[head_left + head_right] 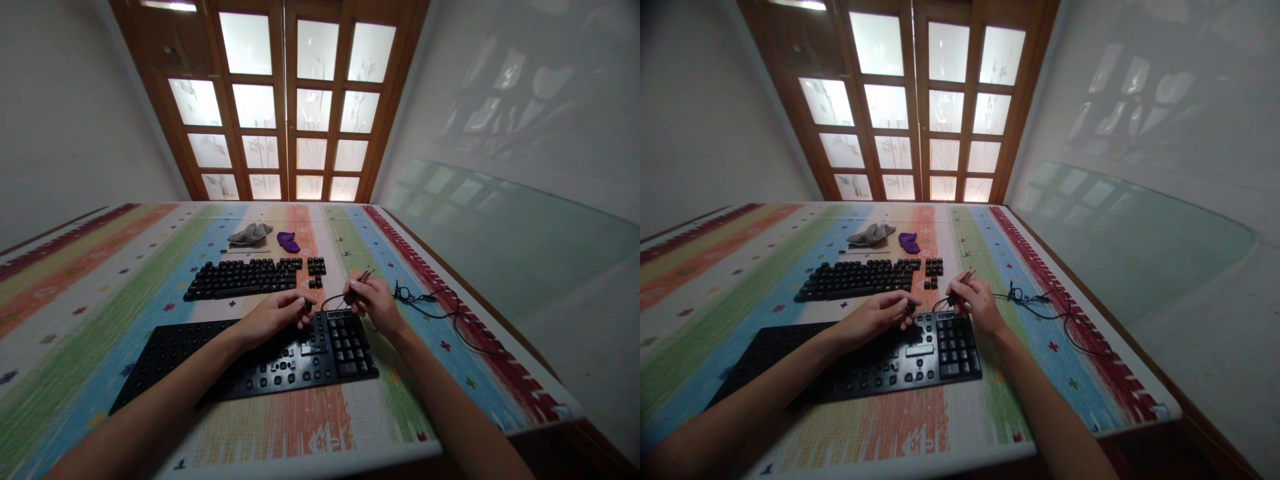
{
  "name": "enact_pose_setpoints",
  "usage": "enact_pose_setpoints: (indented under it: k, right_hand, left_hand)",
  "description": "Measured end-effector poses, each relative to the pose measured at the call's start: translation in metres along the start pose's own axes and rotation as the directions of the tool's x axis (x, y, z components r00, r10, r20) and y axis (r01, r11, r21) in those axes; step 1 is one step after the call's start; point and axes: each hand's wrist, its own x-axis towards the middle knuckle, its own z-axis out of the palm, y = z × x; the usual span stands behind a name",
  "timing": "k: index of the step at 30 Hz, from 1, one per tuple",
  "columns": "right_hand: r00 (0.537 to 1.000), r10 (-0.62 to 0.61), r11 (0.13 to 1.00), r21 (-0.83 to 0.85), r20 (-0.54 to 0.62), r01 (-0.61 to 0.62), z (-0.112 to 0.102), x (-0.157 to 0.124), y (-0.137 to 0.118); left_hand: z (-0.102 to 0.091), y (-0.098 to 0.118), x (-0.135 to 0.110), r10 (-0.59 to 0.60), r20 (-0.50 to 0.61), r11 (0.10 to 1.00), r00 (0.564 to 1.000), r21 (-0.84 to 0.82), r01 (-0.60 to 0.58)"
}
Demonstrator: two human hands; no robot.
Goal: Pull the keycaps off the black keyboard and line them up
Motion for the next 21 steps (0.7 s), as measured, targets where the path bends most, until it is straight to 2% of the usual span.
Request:
enact_pose_setpoints:
  k: [6, 10, 14, 21]
  right_hand:
    - [1.0, 0.011, 1.0, -0.008, 0.013, -0.01, -0.001, -0.001, 0.001]
    - [0.999, 0.031, 1.0, -0.003, 0.03, -0.03, 0.001, 0.0, 0.0]
    - [0.999, 0.037, 0.999, 0.012, 0.038, -0.038, 0.002, 0.0, 0.001]
    - [0.996, 0.052, 0.998, 0.016, 0.067, -0.053, 0.003, -0.001, -0.001]
  left_hand:
    - [-0.007, 0.0, 0.011, -0.02, -0.035, 0.999, 0.999, 0.027, 0.021]
    - [-0.011, 0.001, 0.025, -0.012, -0.133, 1.0, 0.991, -0.019, 0.009]
    - [-0.011, 0.008, 0.045, 0.067, -0.248, 0.996, 0.966, -0.043, -0.08]
    - [-0.003, 0.01, 0.08, 0.161, -0.316, 0.983, 0.935, 0.132, -0.125]
